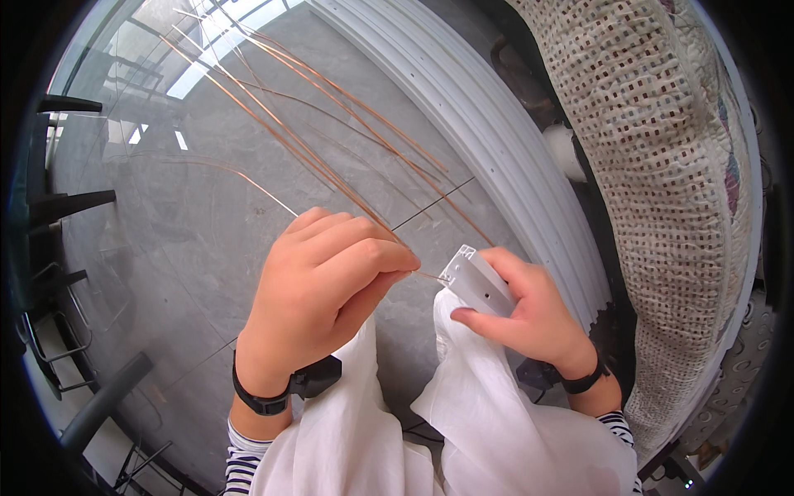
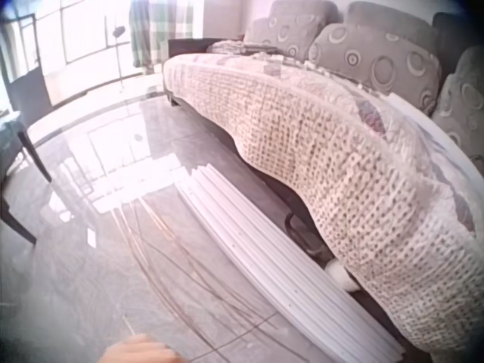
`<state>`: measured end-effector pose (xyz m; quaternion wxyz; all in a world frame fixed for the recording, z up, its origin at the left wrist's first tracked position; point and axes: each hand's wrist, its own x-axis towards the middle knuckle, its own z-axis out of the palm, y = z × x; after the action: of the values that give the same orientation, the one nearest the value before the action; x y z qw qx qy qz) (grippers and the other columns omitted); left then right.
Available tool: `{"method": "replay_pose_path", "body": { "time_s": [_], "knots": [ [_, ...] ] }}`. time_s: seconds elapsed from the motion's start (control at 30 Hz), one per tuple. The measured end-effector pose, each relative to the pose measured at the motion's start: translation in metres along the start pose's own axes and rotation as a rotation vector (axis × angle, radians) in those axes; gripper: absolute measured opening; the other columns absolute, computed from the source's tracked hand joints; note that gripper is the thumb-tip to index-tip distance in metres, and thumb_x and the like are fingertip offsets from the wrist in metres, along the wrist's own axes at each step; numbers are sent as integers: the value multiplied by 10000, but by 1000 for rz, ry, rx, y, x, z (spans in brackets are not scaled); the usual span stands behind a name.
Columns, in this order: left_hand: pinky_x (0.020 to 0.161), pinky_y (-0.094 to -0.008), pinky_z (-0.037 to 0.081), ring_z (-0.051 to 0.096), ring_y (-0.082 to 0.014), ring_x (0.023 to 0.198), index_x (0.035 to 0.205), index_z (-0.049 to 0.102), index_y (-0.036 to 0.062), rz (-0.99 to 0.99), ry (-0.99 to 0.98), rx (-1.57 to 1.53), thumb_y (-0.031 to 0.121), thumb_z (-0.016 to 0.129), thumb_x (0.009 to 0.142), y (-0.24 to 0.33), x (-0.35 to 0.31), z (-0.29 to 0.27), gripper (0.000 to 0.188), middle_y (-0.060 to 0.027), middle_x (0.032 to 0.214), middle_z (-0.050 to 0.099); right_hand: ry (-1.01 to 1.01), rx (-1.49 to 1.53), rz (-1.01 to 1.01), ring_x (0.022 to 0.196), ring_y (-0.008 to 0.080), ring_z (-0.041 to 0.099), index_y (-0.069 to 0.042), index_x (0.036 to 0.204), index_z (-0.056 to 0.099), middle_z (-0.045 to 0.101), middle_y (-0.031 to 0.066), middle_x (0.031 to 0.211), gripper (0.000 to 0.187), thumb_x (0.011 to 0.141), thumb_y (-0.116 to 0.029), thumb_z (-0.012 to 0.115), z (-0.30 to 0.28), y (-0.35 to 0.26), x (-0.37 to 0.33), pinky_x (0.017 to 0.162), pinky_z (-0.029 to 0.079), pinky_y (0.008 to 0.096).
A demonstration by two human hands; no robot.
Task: The person inserts thin copper wires into the slots of white plastic profiles. They pick up wires from the floor and feed them into the channels of the profiles, repeating the process for multiple wires and profiles.
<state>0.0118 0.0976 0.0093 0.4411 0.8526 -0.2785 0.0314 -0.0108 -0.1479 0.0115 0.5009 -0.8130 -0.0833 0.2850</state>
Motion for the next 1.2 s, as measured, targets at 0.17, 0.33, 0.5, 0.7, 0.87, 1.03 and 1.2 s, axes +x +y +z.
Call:
{"method": "replay_pose_path", "body": {
  "time_s": [0.17,0.33,0.5,0.7,0.87,1.03,1.2],
  "knots": [
    [528,-286,408,563,-179,611,850,644,75,-19,31,70,-24,709,733,-13,-11,20,167,-25,818,681,245,-282,-41,754,332,650,-50,1016,552,643,161,873,384,744,-173,794,17,8,2,652,514,371],
    [528,-297,419,561,-186,618,852,638,61,56,-13,96,-34,699,712,-24,-12,25,180,-34,843,679,179,-242,-97,767,342,635,-52,1053,529,629,155,884,436,737,-182,800,24,20,-1,636,506,380],
    [533,-304,412,549,-191,636,868,650,66,34,-50,114,-37,697,711,-31,-20,34,193,-35,825,664,226,-338,-118,780,348,608,-51,1163,507,587,145,890,466,769,-105,750,34,29,1,638,491,405],
    [646,-328,418,529,-194,685,852,653,74,-85,-82,-1,25,700,775,-41,-27,44,102,-20,752,602,152,-387,-185,876,339,587,-70,1260,491,578,131,886,472,820,-5,649,45,41,6,755,473,430],
    [627,-308,418,530,-191,681,852,677,64,-189,-88,-32,9,735,749,-47,-27,43,130,-27,764,628,94,-168,-123,947,358,585,-82,1263,497,622,149,1013,462,828,4,628,50,45,9,810,474,433],
    [641,-302,400,502,-178,657,840,681,78,-249,-133,9,5,730,756,-47,-23,40,122,-22,735,609,103,-162,-103,1004,377,578,-75,1253,501,629,156,1078,444,833,0,624,48,49,12,844,474,432],
    [646,-294,389,500,-169,655,833,683,83,-197,-161,52,20,718,770,-50,-18,41,96,-7,712,605,59,-44,-28,1006,359,591,-75,1254,507,632,165,1080,439,836,-5,620,50,55,16,849,474,413]
  ]
}}
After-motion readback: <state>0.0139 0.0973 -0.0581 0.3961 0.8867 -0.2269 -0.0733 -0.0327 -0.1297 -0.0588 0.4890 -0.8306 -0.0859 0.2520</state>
